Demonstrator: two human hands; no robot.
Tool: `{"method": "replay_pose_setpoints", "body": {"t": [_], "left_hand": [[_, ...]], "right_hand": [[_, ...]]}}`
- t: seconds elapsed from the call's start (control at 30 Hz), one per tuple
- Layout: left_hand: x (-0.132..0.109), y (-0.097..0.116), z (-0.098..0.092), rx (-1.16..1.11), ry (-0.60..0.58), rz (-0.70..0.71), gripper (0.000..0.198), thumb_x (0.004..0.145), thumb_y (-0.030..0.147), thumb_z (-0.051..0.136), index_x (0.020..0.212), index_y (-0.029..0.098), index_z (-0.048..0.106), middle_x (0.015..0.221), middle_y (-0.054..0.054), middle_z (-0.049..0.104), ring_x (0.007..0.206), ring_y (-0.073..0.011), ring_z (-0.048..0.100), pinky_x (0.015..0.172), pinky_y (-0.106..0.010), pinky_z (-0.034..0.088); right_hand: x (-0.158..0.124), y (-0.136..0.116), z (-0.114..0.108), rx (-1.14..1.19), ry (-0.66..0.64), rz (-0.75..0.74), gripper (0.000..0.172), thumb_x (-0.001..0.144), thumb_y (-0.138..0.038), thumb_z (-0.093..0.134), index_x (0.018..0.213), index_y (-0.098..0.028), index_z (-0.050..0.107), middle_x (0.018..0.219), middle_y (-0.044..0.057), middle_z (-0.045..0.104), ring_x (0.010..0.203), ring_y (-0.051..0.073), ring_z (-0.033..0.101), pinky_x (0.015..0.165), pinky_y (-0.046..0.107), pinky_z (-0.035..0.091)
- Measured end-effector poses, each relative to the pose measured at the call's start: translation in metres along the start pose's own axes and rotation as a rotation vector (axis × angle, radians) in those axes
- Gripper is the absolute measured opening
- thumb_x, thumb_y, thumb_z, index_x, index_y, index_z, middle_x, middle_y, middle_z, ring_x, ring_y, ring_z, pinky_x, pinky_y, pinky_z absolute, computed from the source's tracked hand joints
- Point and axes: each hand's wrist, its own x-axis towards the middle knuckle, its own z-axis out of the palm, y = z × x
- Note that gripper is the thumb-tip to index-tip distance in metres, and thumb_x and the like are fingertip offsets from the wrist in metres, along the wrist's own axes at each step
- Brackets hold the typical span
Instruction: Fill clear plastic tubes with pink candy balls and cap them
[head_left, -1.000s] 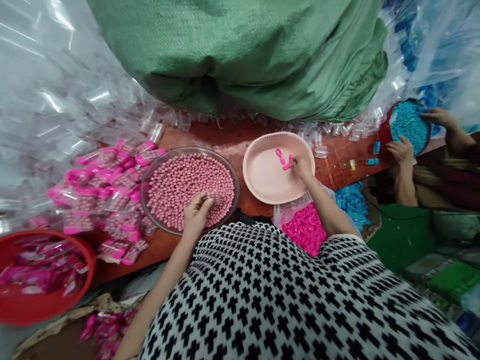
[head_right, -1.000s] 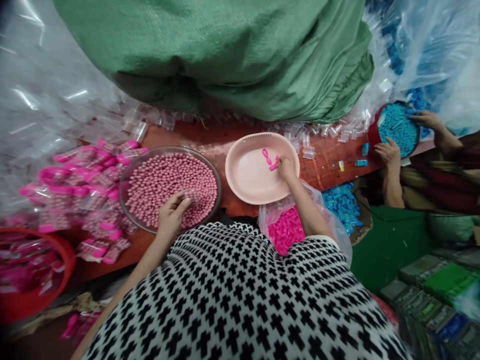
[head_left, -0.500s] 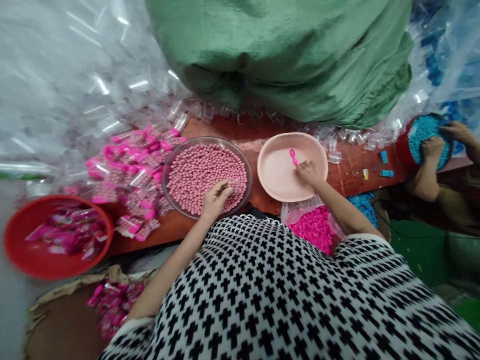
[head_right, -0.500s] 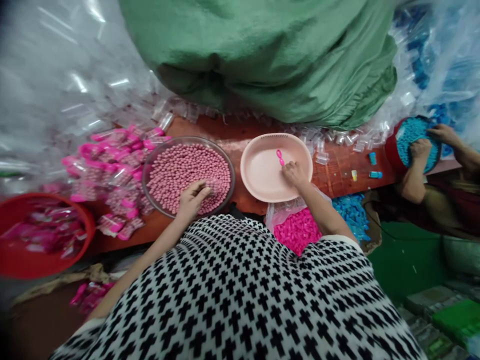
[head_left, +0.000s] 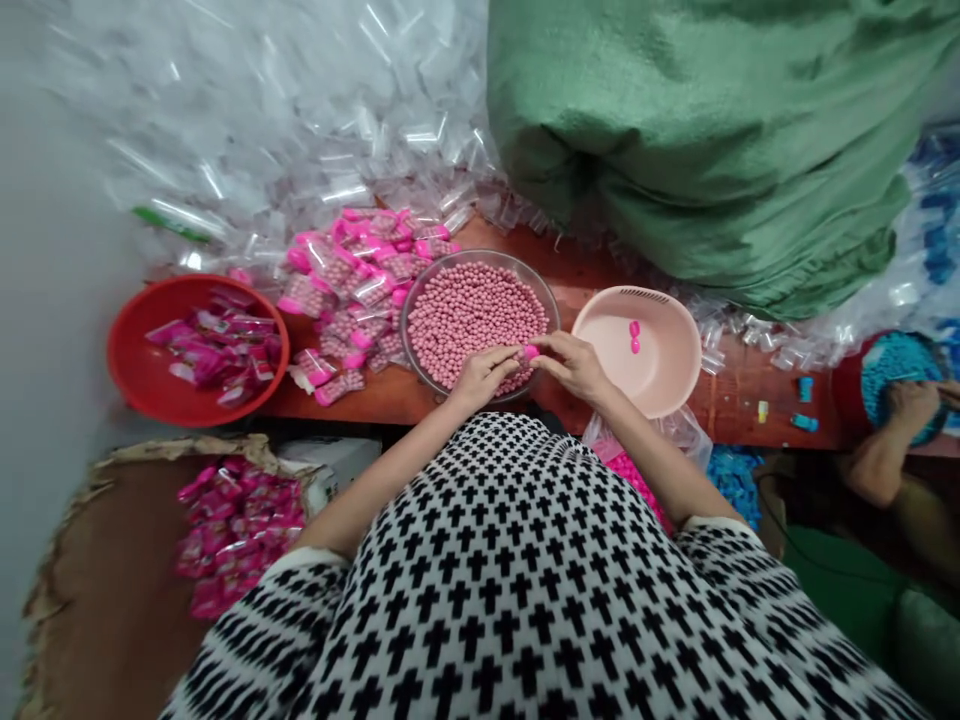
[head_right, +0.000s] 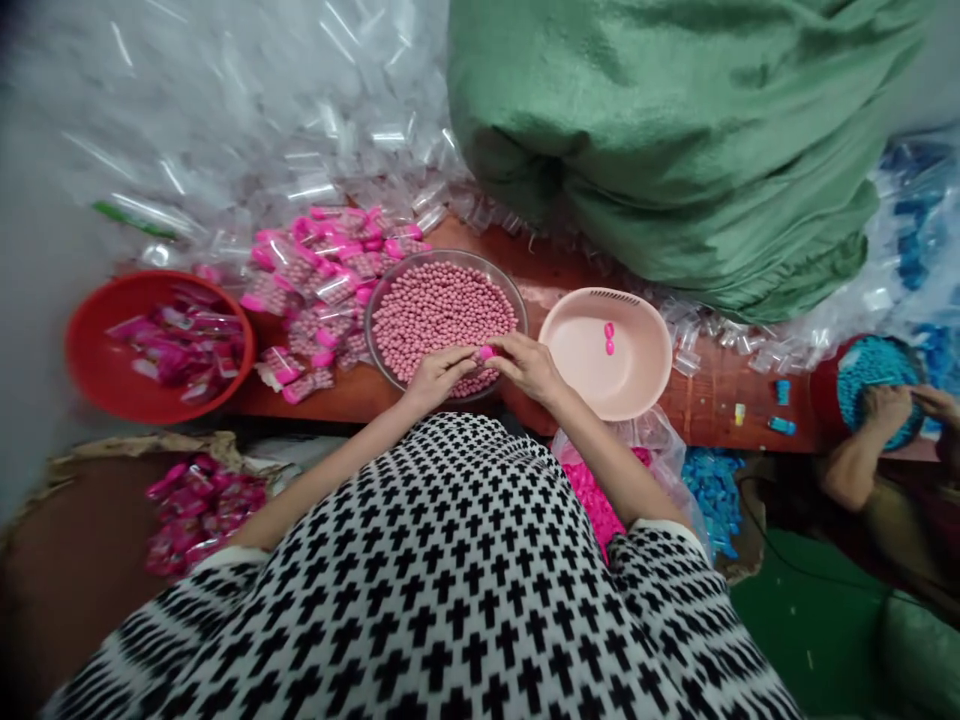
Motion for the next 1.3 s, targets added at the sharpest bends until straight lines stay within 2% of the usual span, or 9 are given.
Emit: {"method": "replay_pose_setpoints", "body": {"t": [0.2,0.37,0.63,0.73,0.83,1.0,1.1,1.23,1.3], "left_hand": [[-0.008,0.004,-0.001,0.038,0.071,0.069,0.027,0.092,0.034,0.056,0.105,0.018,0.073,0.107,-0.008,0.073,0.098,-0.0182,0.068,0.091,-0.031,0.052],[-0.008,0.004,0.002,0.082,0.07,0.134,0.026,0.092,0.032,0.055,0.103,0.018,0.074,0.103,-0.008,0.074,0.095,-0.0172,0.069,0.087,-0.029,0.053],[-0.01,0.018,0.003,-0.086,0.035,0.076,0.023,0.087,0.034,0.06,0.096,0.02,0.076,0.097,-0.005,0.075,0.09,-0.018,0.07,0.086,-0.029,0.054],[-0.006,0.02,0.004,-0.146,0.062,0.005,0.019,0.084,0.034,0.063,0.091,0.022,0.077,0.095,-0.004,0.076,0.09,-0.0194,0.07,0.087,-0.031,0.055],[-0.002,0.021,0.004,-0.217,0.12,-0.074,0.02,0.08,0.037,0.066,0.089,0.023,0.077,0.096,-0.004,0.076,0.092,-0.021,0.07,0.089,-0.033,0.055],[0.007,0.023,0.0,-0.626,0.219,-0.228,0.048,0.075,0.05,0.07,0.109,0.016,0.073,0.103,-0.009,0.074,0.086,-0.0228,0.071,0.08,-0.037,0.059],[0.012,0.024,-0.002,-0.775,0.289,-0.274,0.058,0.072,0.053,0.072,0.115,0.014,0.07,0.104,-0.011,0.074,0.086,-0.024,0.072,0.078,-0.039,0.059],[0.012,0.023,-0.006,-0.544,0.279,-0.188,0.043,0.075,0.05,0.071,0.102,0.016,0.075,0.107,-0.01,0.073,0.098,-0.0244,0.069,0.091,-0.04,0.055],[0.009,0.022,-0.007,-0.391,0.245,-0.103,0.033,0.078,0.044,0.069,0.097,0.019,0.076,0.105,-0.009,0.074,0.103,-0.0234,0.066,0.099,-0.041,0.05]], "right_hand": [[-0.003,-0.004,0.005,-0.12,-0.03,-0.144,0.021,0.092,-0.04,0.058,0.094,-0.019,0.061,0.08,0.003,0.062,0.073,0.014,0.057,0.068,0.025,0.046],[-0.004,-0.012,0.007,-0.21,-0.071,-0.166,0.018,0.095,-0.036,0.052,0.09,-0.02,0.057,0.079,0.004,0.059,0.073,0.015,0.056,0.067,0.026,0.046],[-0.005,-0.027,-0.02,-0.176,-0.222,-0.152,0.019,0.095,-0.036,0.053,0.098,-0.02,0.061,0.08,0.004,0.059,0.073,0.016,0.057,0.066,0.028,0.047],[0.0,-0.032,-0.021,-0.178,-0.251,-0.075,0.021,0.094,-0.04,0.053,0.097,-0.021,0.063,0.081,0.005,0.061,0.075,0.017,0.058,0.069,0.03,0.048],[0.008,-0.034,-0.015,-0.088,-0.166,0.074,0.024,0.088,-0.045,0.06,0.095,-0.023,0.066,0.081,0.005,0.062,0.077,0.019,0.058,0.073,0.033,0.05],[0.02,-0.034,-0.015,0.503,-0.031,0.428,0.042,0.076,-0.057,0.067,0.104,-0.025,0.067,0.1,0.006,0.069,0.084,0.02,0.065,0.081,0.038,0.053],[0.024,-0.031,-0.017,0.779,-0.023,0.529,0.057,0.07,-0.061,0.071,0.115,-0.027,0.063,0.115,0.009,0.067,0.091,0.022,0.067,0.085,0.043,0.054],[0.026,-0.026,-0.007,0.837,0.029,0.58,0.055,0.064,-0.061,0.075,0.103,-0.023,0.065,0.11,0.01,0.068,0.1,0.025,0.066,0.087,0.044,0.056],[0.028,-0.025,0.0,0.899,-0.033,0.618,0.052,0.065,-0.061,0.073,0.098,-0.022,0.065,0.103,0.009,0.069,0.101,0.025,0.065,0.083,0.043,0.057]]}}
